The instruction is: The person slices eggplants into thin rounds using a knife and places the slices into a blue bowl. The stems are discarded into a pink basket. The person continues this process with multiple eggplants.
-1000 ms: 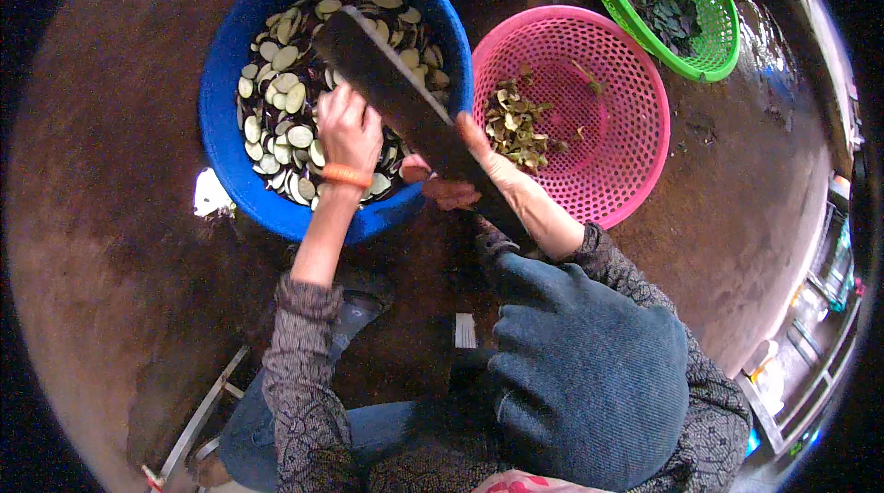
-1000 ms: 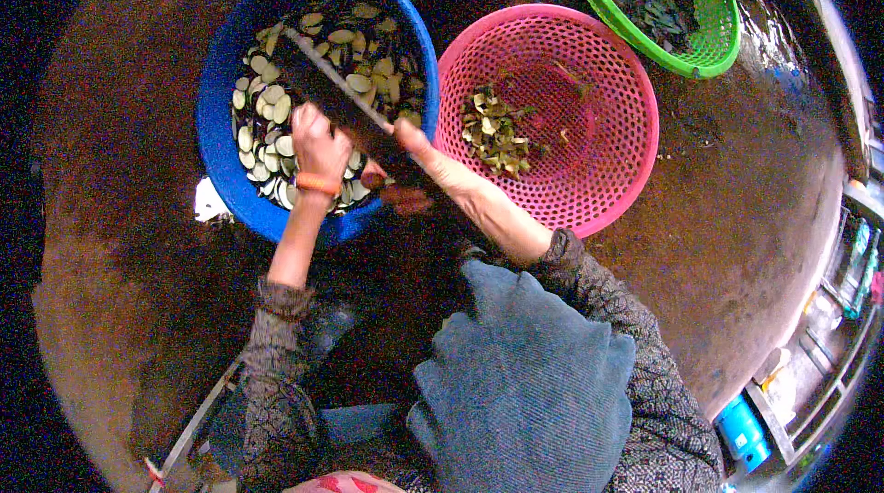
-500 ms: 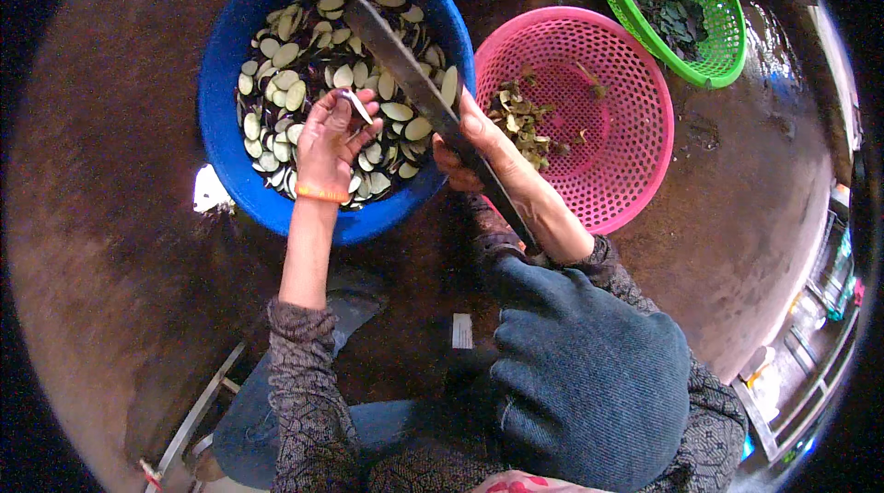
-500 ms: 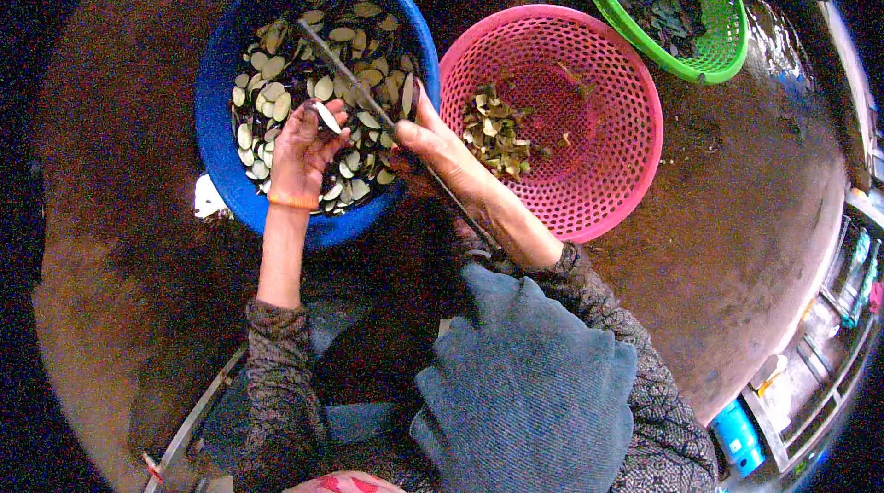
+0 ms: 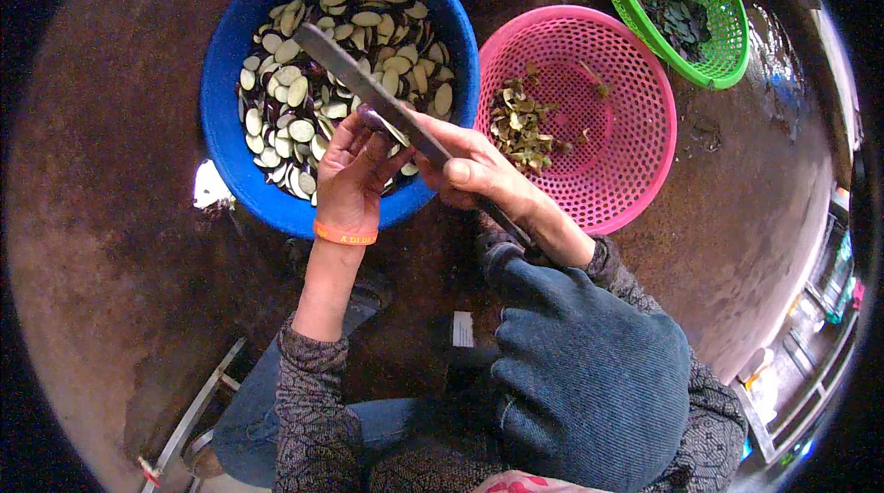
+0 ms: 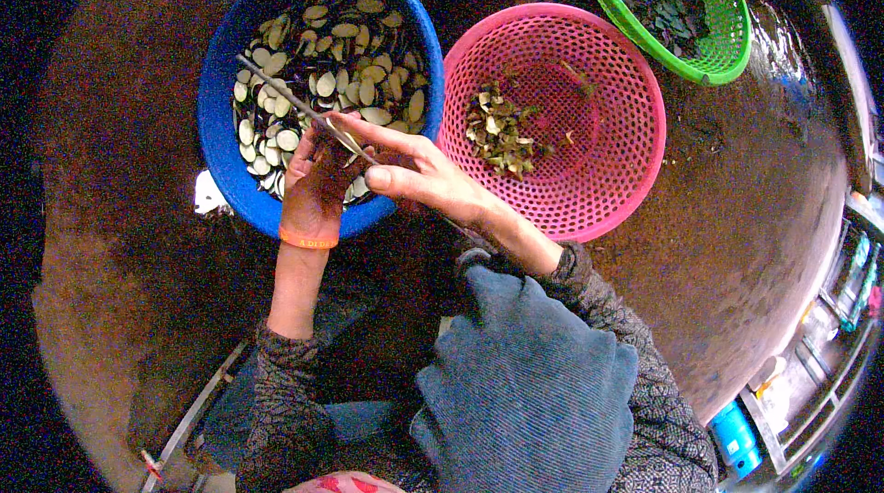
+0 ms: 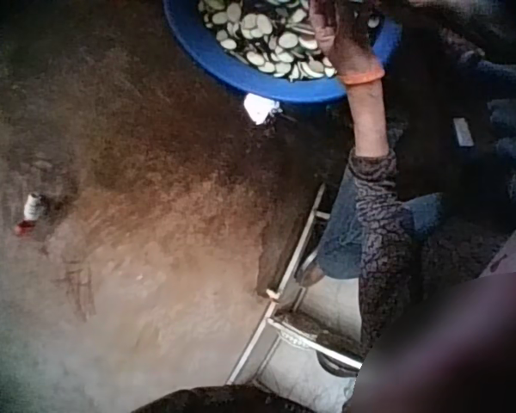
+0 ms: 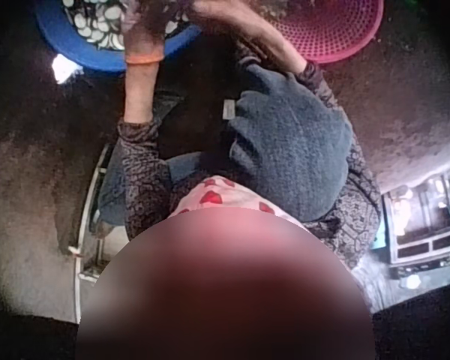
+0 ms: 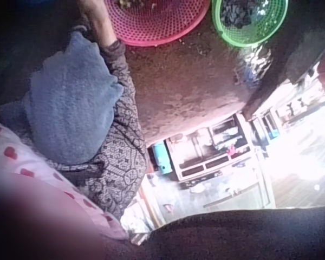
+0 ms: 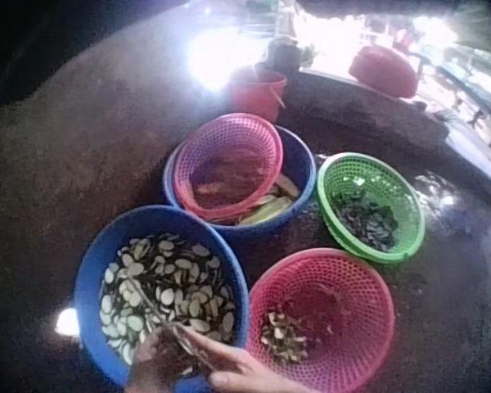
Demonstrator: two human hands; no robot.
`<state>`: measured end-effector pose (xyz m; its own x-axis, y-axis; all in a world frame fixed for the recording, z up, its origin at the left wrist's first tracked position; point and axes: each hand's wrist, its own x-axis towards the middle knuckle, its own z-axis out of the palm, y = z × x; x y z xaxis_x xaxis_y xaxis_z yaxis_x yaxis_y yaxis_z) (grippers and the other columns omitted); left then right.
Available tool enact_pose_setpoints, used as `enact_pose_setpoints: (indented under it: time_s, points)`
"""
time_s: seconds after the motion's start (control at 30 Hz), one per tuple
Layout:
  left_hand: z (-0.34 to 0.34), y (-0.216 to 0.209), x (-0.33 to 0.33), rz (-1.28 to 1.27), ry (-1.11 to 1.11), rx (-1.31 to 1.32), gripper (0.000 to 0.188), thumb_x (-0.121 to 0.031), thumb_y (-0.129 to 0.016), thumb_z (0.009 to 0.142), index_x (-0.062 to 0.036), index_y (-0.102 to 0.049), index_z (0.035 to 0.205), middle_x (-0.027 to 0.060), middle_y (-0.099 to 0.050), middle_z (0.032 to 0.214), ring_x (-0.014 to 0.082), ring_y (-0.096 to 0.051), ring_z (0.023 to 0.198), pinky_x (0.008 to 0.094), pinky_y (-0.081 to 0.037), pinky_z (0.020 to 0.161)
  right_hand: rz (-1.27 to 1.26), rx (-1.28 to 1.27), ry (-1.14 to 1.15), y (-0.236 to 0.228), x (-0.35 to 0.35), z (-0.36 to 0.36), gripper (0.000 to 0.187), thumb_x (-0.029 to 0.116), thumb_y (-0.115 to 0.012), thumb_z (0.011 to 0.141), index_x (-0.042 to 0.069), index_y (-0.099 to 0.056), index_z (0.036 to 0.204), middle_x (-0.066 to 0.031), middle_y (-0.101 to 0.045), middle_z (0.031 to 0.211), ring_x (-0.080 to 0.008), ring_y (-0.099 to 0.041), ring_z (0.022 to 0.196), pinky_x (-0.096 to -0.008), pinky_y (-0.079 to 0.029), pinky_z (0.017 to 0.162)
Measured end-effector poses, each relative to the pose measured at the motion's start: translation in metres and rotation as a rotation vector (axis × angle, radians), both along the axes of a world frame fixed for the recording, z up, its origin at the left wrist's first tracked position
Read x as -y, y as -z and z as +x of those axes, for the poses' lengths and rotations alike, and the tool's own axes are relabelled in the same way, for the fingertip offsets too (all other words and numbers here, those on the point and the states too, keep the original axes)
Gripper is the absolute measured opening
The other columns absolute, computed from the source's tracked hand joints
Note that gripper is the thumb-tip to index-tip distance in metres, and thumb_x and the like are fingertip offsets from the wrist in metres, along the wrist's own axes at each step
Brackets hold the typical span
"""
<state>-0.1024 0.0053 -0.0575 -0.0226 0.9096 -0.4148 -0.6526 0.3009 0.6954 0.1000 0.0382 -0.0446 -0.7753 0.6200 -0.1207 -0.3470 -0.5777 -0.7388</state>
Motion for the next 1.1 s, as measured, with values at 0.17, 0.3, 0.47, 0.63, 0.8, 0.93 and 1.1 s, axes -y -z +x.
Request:
enact_pose_setpoints:
  time_s: [0.17,0.3,0.47,0.63,0.8,0.93,1.1]
  points:
    - [0.003,0.001,0.000,0.060,0.030,0.009,0.045,-0.003,-0.070,0.094,-0.0024,-0.056,0.136,0.0138,-0.066,0.130,0.0241,-0.067,0.117,0.0408,-0.062,0.096,0.061,0.049,0.017,-0.001,0.005,-0.004,0.099,0.057,-0.075,0.084,0.013,-0.031,0.161,0.0013,-0.058,0.126,-0.0047,-0.044,0.083,-0.0219,-0.037,0.072]
    - [0.006,-0.006,-0.001,0.045,0.028,-0.118,0.043,-0.006,-0.069,0.096,-0.0021,-0.058,0.137,0.0134,-0.067,0.128,0.0236,-0.067,0.116,0.0391,-0.061,0.096,0.083,0.068,0.035,-0.002,0.006,-0.006,0.096,0.054,-0.076,0.085,0.013,-0.033,0.160,0.0017,-0.059,0.127,-0.0046,-0.045,0.087,-0.0226,-0.038,0.076]
    - [0.011,-0.016,-0.001,0.074,0.071,-0.266,0.039,-0.009,-0.065,0.099,-0.0019,-0.059,0.137,0.0118,-0.069,0.124,0.0227,-0.068,0.114,0.0374,-0.060,0.095,0.090,0.082,0.054,-0.003,0.007,-0.006,0.091,0.051,-0.077,0.085,0.013,-0.037,0.159,0.0022,-0.059,0.128,-0.0046,-0.047,0.091,-0.0234,-0.040,0.080]
    - [0.013,-0.013,-0.002,0.028,0.089,-0.349,0.036,-0.012,-0.066,0.099,-0.0017,-0.062,0.133,0.0098,-0.070,0.119,0.0207,-0.068,0.110,0.0346,-0.060,0.092,0.097,0.120,0.098,0.002,0.008,-0.007,0.087,0.047,-0.077,0.085,0.013,-0.041,0.157,0.0027,-0.060,0.129,-0.0046,-0.049,0.095,-0.0242,-0.041,0.084]
    - [0.012,-0.006,-0.004,-0.026,0.103,-0.418,0.037,-0.024,-0.050,0.107,-0.0012,-0.057,0.136,0.0131,-0.066,0.126,0.0265,-0.065,0.114,0.0441,-0.051,0.105,0.157,0.164,0.221,0.002,0.004,0.000,0.083,0.043,-0.078,0.086,0.013,-0.045,0.155,0.0032,-0.060,0.130,-0.0046,-0.050,0.100,-0.0250,-0.043,0.088]
    - [0.014,-0.002,-0.006,0.005,0.077,-0.271,0.046,-0.027,-0.070,0.099,-0.0032,-0.060,0.137,0.0034,-0.066,0.121,0.0151,-0.064,0.107,0.0315,-0.053,0.086,0.091,0.103,0.165,-0.004,0.001,0.003,0.084,0.040,-0.079,0.087,0.010,-0.043,0.156,0.0007,-0.053,0.147,-0.0077,-0.049,0.121,-0.0288,-0.040,0.104]
    - [0.012,0.007,-0.004,-0.039,0.103,-0.341,0.024,-0.018,-0.070,0.098,-0.0018,-0.069,0.116,0.0002,-0.069,0.101,0.0120,-0.066,0.088,0.0286,-0.053,0.078,0.149,0.043,0.157,-0.009,0.005,0.006,0.102,0.049,-0.079,0.085,0.009,-0.026,0.163,-0.0039,-0.048,0.151,-0.0144,-0.048,0.128,-0.0343,-0.038,0.110]
